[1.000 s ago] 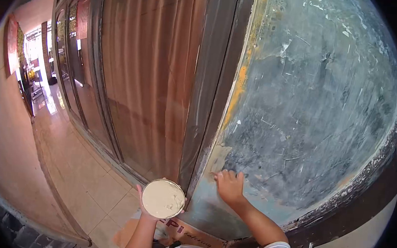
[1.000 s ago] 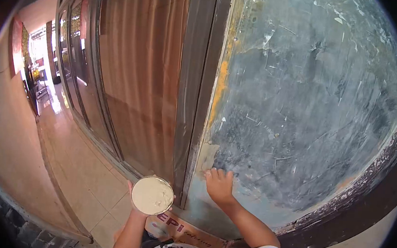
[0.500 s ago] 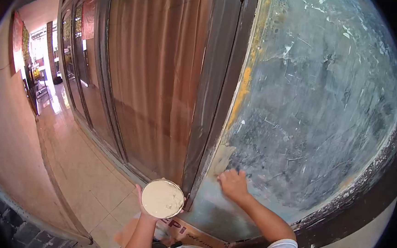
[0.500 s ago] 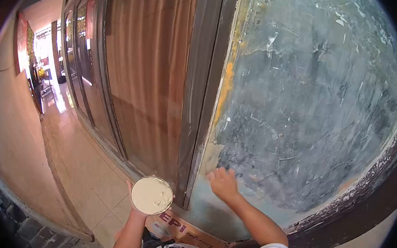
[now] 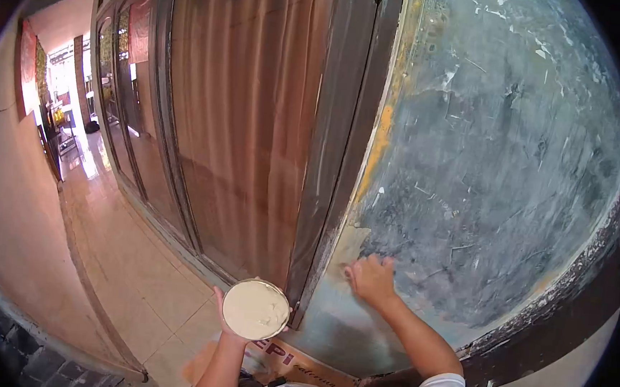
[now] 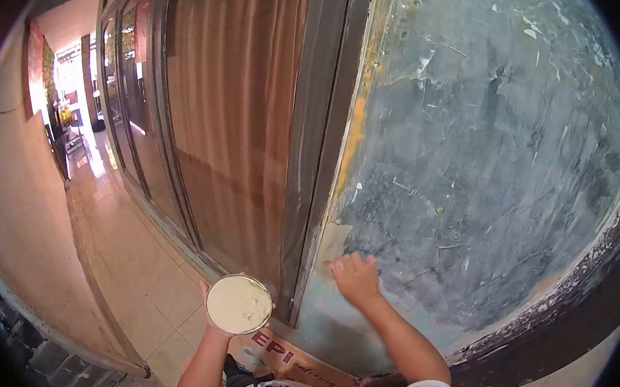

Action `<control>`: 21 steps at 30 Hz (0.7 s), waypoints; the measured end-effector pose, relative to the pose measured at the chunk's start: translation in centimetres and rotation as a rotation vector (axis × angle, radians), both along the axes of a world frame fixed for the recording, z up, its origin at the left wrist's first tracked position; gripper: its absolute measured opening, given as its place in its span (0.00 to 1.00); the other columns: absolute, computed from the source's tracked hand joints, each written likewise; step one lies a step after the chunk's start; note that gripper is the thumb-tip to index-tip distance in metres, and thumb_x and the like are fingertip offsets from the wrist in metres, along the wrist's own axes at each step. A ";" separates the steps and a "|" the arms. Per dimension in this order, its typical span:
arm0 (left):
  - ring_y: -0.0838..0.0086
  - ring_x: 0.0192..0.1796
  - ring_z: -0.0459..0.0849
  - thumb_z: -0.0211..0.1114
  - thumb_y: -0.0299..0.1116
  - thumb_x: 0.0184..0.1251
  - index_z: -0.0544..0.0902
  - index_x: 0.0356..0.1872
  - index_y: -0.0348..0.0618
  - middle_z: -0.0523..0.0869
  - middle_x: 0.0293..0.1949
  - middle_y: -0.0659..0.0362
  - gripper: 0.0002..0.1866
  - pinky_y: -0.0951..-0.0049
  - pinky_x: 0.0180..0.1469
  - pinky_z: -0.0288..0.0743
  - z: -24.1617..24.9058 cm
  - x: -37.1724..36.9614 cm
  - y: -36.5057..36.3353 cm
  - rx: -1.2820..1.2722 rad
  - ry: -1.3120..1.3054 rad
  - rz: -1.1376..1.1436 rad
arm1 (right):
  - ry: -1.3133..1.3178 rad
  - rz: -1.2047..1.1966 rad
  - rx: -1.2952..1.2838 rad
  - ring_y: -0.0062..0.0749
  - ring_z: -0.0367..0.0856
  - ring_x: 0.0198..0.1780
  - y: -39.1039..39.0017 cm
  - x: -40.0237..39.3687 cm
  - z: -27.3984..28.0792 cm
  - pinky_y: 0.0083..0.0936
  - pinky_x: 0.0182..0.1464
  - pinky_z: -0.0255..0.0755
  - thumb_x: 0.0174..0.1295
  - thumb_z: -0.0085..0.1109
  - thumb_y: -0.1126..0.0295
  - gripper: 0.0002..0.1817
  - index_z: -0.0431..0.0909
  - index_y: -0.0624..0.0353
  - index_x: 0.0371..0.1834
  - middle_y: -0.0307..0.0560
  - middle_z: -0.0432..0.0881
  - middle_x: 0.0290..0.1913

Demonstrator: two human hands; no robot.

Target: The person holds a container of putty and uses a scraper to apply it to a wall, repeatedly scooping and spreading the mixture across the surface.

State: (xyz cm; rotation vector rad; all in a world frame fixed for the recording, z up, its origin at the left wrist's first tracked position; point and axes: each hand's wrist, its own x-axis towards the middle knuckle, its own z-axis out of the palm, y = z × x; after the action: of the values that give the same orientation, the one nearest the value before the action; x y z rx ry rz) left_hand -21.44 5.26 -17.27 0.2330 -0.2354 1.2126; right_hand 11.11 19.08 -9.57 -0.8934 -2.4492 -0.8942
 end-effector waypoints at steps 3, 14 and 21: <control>0.18 0.74 0.66 0.44 0.91 0.58 0.69 0.81 0.58 0.67 0.80 0.37 0.59 0.05 0.63 0.60 0.4 -0.3 -0.1 -0.022 0.000 0.022 | 0.249 -0.076 0.302 0.35 0.74 0.37 -2.0 -0.1 7.6 0.46 0.41 0.58 0.68 0.66 0.61 0.06 0.83 0.47 0.34 0.34 0.78 0.30; 0.15 0.73 0.65 0.46 0.91 0.58 0.69 0.81 0.58 0.68 0.79 0.38 0.59 0.05 0.62 0.60 -0.1 -0.5 -0.2 -0.058 -0.012 0.036 | 0.087 -0.044 0.042 0.35 0.73 0.35 -0.9 0.3 0.8 0.45 0.43 0.55 0.67 0.69 0.63 0.06 0.83 0.47 0.33 0.34 0.80 0.30; 0.16 0.74 0.64 0.45 0.92 0.56 0.69 0.81 0.58 0.69 0.79 0.37 0.60 0.07 0.65 0.60 0.6 0.0 -0.2 -0.019 -0.076 -0.023 | 0.373 0.012 0.156 0.33 0.75 0.38 -3.2 -0.7 5.5 0.45 0.43 0.56 0.65 0.71 0.61 0.08 0.81 0.46 0.35 0.33 0.78 0.30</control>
State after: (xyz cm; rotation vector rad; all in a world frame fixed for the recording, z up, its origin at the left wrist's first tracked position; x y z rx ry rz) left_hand -21.47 5.07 -16.66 0.1670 -0.2919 1.2016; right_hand 10.41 15.89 -4.12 -0.8972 -2.0369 -0.8168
